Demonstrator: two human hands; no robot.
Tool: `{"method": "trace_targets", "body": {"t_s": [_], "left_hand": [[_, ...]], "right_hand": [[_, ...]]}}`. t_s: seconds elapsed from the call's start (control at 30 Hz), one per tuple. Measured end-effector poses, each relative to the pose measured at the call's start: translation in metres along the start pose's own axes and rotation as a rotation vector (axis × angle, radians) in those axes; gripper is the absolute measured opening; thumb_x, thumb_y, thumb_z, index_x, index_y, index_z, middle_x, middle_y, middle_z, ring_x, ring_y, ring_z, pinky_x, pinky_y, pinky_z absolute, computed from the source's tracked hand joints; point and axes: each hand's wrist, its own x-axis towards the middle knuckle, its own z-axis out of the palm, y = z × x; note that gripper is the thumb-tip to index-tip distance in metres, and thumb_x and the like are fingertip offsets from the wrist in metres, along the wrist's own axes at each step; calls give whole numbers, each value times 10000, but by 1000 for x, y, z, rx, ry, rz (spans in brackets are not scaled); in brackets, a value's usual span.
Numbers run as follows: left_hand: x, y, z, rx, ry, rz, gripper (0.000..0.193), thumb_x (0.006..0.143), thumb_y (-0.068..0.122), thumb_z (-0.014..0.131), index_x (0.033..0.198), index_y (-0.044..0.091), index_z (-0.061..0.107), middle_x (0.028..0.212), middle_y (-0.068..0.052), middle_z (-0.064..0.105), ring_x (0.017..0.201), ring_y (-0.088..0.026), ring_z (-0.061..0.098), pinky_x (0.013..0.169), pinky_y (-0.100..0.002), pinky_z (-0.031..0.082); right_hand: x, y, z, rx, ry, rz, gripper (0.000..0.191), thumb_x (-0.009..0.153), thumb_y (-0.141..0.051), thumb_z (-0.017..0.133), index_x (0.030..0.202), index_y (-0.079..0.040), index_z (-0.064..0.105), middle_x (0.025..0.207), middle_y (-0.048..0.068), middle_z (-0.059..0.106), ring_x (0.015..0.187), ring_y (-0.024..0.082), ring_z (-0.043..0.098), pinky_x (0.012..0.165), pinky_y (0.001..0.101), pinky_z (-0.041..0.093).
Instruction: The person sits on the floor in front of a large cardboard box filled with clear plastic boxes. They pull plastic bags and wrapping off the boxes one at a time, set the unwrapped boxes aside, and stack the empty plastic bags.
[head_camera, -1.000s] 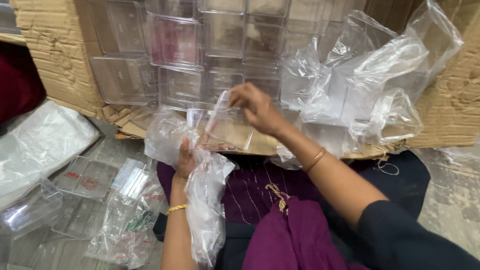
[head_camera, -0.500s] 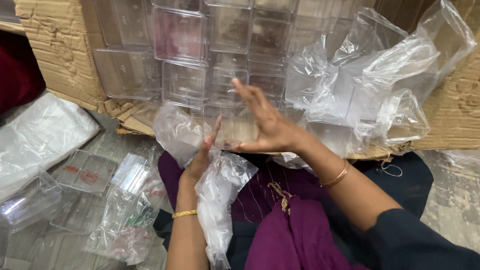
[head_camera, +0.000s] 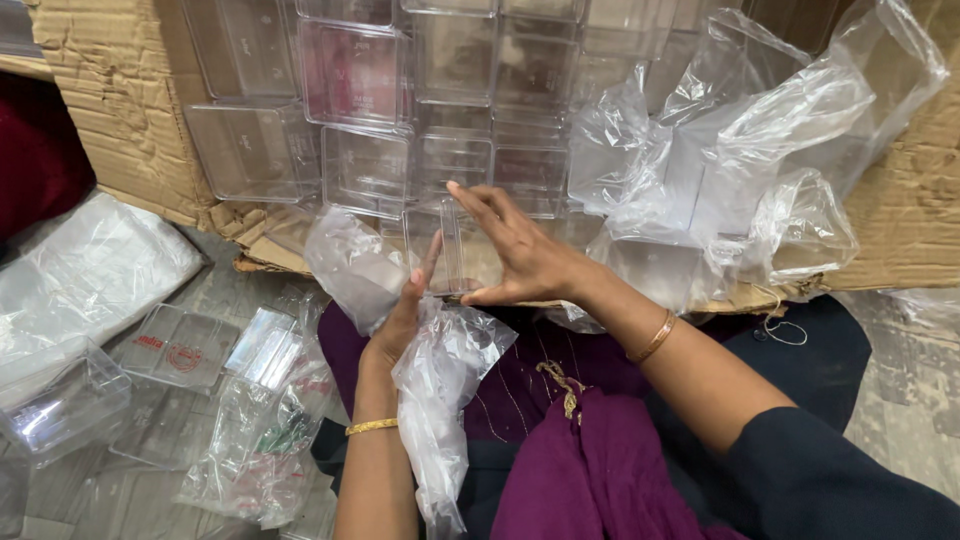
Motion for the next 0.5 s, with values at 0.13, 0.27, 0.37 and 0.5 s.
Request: {"method": "trace_targets", "body": {"t_s": [0.13,0.27,0.37,0.5], "left_hand": [[2,6,2,56,15,-61,1082,790,894,354,1643,271,120,1751,-44,62,1598,-251,5,1247,-460,39],[5,3,0,58,-5,-53,1107,784,895,396,1639,254,107,1752,-43,50,1605,-255,-6,1255,-463,22],[8,-3,-4,86,-9,-89,1123,769,902,364,1647,269,65,1735,-43,50,1597,-256,9,1247,-461,17],[7,-4,-6,115,-44,-96,1072,816,867,380,1642,241,110,1745,-59,67,1606,-256,12,1258,-449,25]], "right_hand": [[0,1,1,-11,5,-1,1289,737,-636,840,1661,-162,75,1545,232,326,1456,437,382,1195,580,390],[0,6,2,9,16,-30,1284,755,-663,828,1672,-158,85,1566,221,331,1476,434,385,1217,578,396],[0,9,4,-31,14,-30,1315,719,-678,841,1657,-179,66,1550,212,329,1455,439,386,1206,586,387],[-3,8,8,4,-43,66,1297,722,-659,827,1646,-210,36,1583,235,270,1467,477,328,1170,619,356]]}}
